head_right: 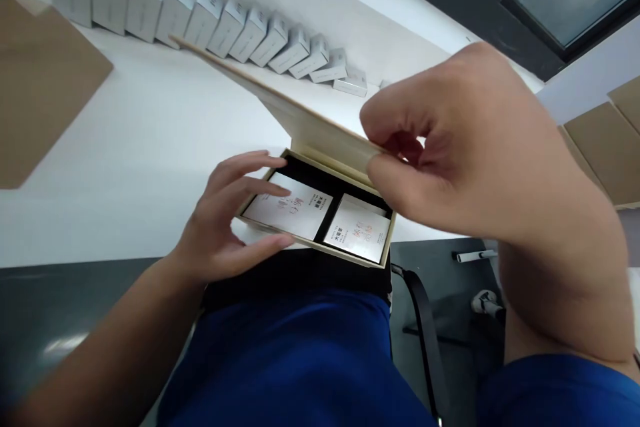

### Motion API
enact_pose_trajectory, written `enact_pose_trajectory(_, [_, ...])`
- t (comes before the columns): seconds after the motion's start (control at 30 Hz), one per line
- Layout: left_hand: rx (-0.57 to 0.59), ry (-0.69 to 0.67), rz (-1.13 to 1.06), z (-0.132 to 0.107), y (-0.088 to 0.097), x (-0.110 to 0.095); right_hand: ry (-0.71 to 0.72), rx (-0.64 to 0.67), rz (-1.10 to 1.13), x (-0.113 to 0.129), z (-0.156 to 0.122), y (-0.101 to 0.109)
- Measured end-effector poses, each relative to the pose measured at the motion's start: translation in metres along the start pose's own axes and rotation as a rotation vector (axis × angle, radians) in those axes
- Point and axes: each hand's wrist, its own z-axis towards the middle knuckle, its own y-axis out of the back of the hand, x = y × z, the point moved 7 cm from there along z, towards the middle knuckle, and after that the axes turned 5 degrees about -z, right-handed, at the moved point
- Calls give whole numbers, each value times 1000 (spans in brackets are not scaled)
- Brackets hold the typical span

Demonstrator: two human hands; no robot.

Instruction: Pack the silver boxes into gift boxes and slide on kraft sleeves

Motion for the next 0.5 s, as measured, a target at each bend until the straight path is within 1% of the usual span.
enact_pose_trajectory(0.03, [86,9,5,11,-9,-12,-12,8,-29,-2,1,-1])
enact_pose_trajectory(0.1, [404,33,69,30,-41,-29,-24,6,-74,-1,2,-1])
enact_pose_trajectory(0.17, [649,67,179,42,-69,-33,-24,-7,-95,2,2,-1])
enact_pose_trajectory(0.2, [726,81,221,47,-79,-31,-19,-14,-96,4,0,0])
enact_pose_trajectory(0.27, [809,89,262,53,-91,-27,2,-25,-91,7,-4,0])
enact_pose_trajectory(0.33, [831,89,270,54,-96,-22,12,-34,-92,7,-9,0])
enact_pose_trajectory(0.43, [793,70,266,53,-94,-21,6,-28,-124,5,-11,-3])
enact_pose_trajectory(0.5, [767,52,247,53,-92,-21,22,7,-133,4,-8,-9])
